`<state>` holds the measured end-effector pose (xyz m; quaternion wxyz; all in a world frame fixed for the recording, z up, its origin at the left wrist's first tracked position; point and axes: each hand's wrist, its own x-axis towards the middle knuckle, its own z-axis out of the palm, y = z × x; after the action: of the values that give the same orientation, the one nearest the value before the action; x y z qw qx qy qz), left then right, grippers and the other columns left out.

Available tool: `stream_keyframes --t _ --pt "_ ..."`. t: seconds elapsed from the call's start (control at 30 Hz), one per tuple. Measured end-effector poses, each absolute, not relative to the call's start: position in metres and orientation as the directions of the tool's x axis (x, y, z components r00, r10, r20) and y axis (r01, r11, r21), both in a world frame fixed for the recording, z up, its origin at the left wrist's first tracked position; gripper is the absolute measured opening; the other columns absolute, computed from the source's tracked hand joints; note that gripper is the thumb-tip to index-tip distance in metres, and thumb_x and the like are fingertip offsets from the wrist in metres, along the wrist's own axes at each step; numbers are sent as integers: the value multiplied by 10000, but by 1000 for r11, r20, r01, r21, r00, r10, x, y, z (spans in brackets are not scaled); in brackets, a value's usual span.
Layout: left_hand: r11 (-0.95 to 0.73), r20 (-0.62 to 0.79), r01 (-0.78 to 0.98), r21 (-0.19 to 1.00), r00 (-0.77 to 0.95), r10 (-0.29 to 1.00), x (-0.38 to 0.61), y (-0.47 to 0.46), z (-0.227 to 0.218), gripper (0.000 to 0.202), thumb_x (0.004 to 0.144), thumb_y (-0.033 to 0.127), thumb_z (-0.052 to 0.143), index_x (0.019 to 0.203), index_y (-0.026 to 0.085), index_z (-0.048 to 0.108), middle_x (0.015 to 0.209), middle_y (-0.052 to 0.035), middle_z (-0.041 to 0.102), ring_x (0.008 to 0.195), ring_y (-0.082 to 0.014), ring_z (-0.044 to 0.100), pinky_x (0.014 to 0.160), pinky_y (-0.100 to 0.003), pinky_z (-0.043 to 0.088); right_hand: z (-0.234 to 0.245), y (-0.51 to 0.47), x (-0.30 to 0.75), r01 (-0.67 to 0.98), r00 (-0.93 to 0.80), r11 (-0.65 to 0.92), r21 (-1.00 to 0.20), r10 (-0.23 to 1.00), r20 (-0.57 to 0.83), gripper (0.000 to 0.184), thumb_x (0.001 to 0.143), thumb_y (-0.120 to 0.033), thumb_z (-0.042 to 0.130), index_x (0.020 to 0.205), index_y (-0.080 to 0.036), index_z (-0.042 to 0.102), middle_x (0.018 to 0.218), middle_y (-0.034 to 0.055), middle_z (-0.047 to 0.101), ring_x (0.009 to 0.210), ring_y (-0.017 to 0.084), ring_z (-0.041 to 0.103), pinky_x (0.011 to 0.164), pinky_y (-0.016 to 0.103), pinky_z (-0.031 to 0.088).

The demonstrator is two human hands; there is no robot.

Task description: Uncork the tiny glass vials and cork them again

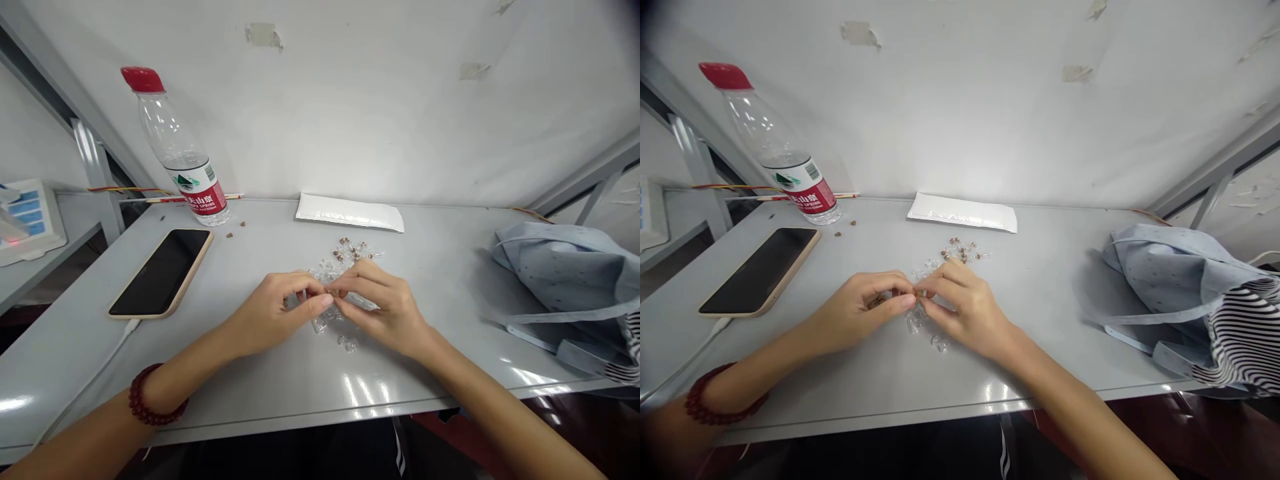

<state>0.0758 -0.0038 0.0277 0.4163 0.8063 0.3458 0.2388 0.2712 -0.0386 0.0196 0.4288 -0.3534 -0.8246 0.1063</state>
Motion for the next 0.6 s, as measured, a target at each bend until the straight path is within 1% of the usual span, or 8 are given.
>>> stream_keyframes --t 0.1,0.2,0.33,0.4,0.5,0.6 --pt "-425 109 365 828 639 761 79 -6 25 218 875 336 549 774 171 651 718 21 607 588 -88 478 513 -191 374 17 -38 270 512 -383 729 -454 667 639 103 857 -113 593 925 -122 671 788 65 583 732 149 525 658 310 486" --pt "-467 160 364 806 627 763 81 -7 22 267 900 252 478 705 157 633 658 23 578 555 -78 455 524 -196 368 13 -37 270 546 -375 722 -426 665 646 79 861 -140 607 900 -112 669 793 68 562 736 152 509 655 312 474" --pt "-531 221 376 759 619 754 80 -7 18 298 863 156 452 607 145 603 602 18 551 539 -78 443 530 -203 364 8 -34 269 557 -417 732 -391 654 631 64 868 -146 602 866 -108 654 776 63 551 711 145 493 641 297 466" --pt "-531 211 391 752 621 755 80 -7 19 291 863 182 476 609 147 614 599 15 557 545 -82 450 530 -203 366 6 -33 269 577 -430 741 -344 634 643 79 883 -134 572 842 -117 638 760 59 544 693 145 473 626 295 458" --pt "-507 189 398 765 613 767 81 -8 20 266 875 280 518 688 157 661 635 7 595 563 -94 469 527 -205 375 5 -31 268 611 -446 750 -251 589 674 97 906 -146 533 840 -140 605 760 59 547 699 157 459 620 302 453" --pt "-457 161 398 796 587 793 81 -9 20 249 874 283 519 722 160 674 656 7 607 557 -91 467 528 -205 380 4 -30 267 612 -473 770 -182 540 696 86 912 -159 527 840 -151 573 773 68 570 701 162 453 623 310 454"
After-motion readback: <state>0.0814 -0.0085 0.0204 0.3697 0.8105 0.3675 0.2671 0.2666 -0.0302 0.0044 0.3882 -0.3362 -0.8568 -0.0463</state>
